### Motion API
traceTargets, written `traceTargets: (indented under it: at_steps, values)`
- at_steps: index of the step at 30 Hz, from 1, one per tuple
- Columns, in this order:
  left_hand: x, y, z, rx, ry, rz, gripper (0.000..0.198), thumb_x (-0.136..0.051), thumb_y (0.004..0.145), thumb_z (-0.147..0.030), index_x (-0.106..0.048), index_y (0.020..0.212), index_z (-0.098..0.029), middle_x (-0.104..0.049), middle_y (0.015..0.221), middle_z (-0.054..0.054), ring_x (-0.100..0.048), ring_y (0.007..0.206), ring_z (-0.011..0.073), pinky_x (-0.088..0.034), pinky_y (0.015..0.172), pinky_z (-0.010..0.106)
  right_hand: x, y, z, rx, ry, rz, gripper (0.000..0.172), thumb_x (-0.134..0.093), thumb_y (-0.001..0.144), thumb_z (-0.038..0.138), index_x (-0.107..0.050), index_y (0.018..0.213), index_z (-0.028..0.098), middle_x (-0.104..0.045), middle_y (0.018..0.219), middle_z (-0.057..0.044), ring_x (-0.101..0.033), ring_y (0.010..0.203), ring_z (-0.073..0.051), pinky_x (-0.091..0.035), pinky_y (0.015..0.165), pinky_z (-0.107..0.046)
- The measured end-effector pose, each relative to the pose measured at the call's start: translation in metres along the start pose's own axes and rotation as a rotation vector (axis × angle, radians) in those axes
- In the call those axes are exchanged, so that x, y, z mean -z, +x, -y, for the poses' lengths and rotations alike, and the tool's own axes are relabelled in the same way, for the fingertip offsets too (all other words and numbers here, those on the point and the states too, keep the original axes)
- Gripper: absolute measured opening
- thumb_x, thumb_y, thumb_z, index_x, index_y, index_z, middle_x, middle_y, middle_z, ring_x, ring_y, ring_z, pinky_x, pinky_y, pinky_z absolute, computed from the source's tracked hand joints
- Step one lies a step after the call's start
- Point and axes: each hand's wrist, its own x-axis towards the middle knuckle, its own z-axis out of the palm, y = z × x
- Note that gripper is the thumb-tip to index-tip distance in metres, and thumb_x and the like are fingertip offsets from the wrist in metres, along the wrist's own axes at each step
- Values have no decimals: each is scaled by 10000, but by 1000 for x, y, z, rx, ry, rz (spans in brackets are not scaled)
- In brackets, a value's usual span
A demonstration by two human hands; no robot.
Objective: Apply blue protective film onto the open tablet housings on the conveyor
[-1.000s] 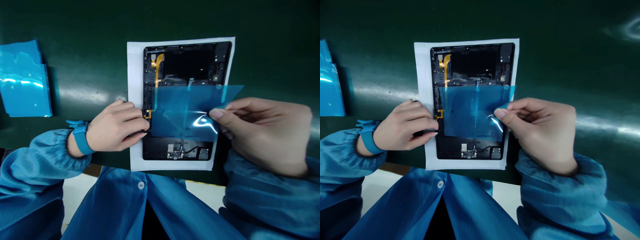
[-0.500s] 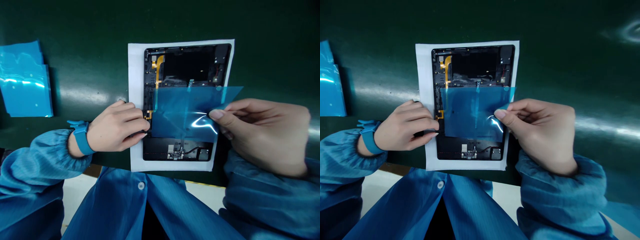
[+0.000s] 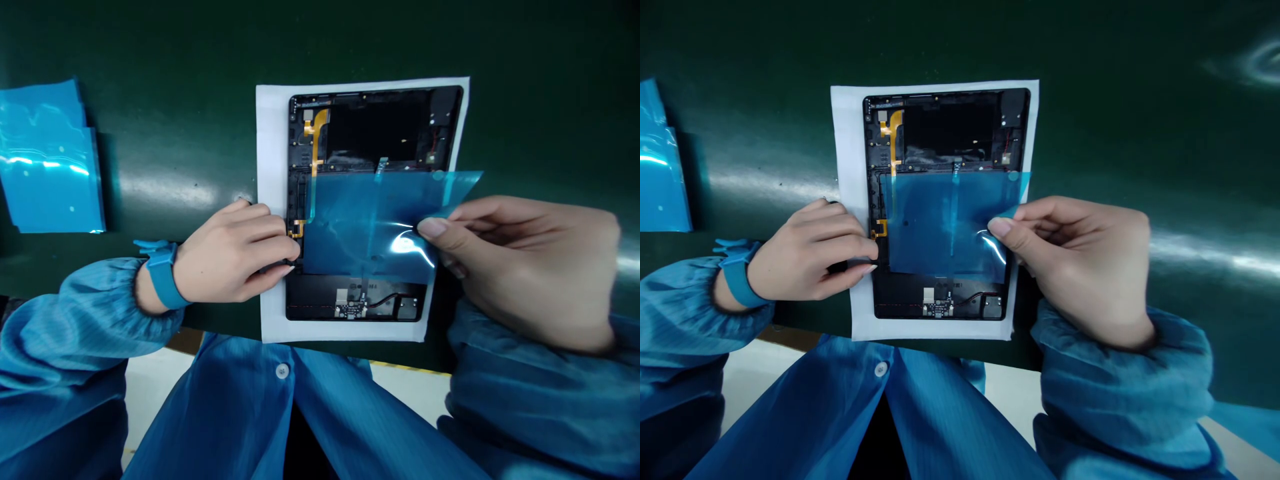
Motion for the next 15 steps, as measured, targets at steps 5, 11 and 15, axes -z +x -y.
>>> traceTargets:
  at_steps: [5,11,15]
  values:
    - [0,0,0,4,-1,5,154,-537,1043,-293,-657,1004,-204,-679,890,29,-585,794,178,-414,685,335,0,1,1,5,1,2,190,-918,748,382,-818,820,238,-720,688,9,-597,512,-80,-586,554,-249]
    - [0,0,0,-3,-6,-9,152,-546,1040,-289,-661,1000,-200,-678,892,32,-579,803,182,-407,689,338,0,0,-2,-7,-14,-10,180,-922,736,375,-818,805,246,-688,650,26,-500,455,-55,-566,543,-251]
    - [1,0,-1,-5,-8,-14,151,-545,1041,-285,-659,997,-194,-674,888,31,-574,796,181,-402,687,334,-1,0,-2,-26,-19,-29,195,-930,712,390,-816,783,248,-650,608,35,-466,445,-54,-540,520,-247]
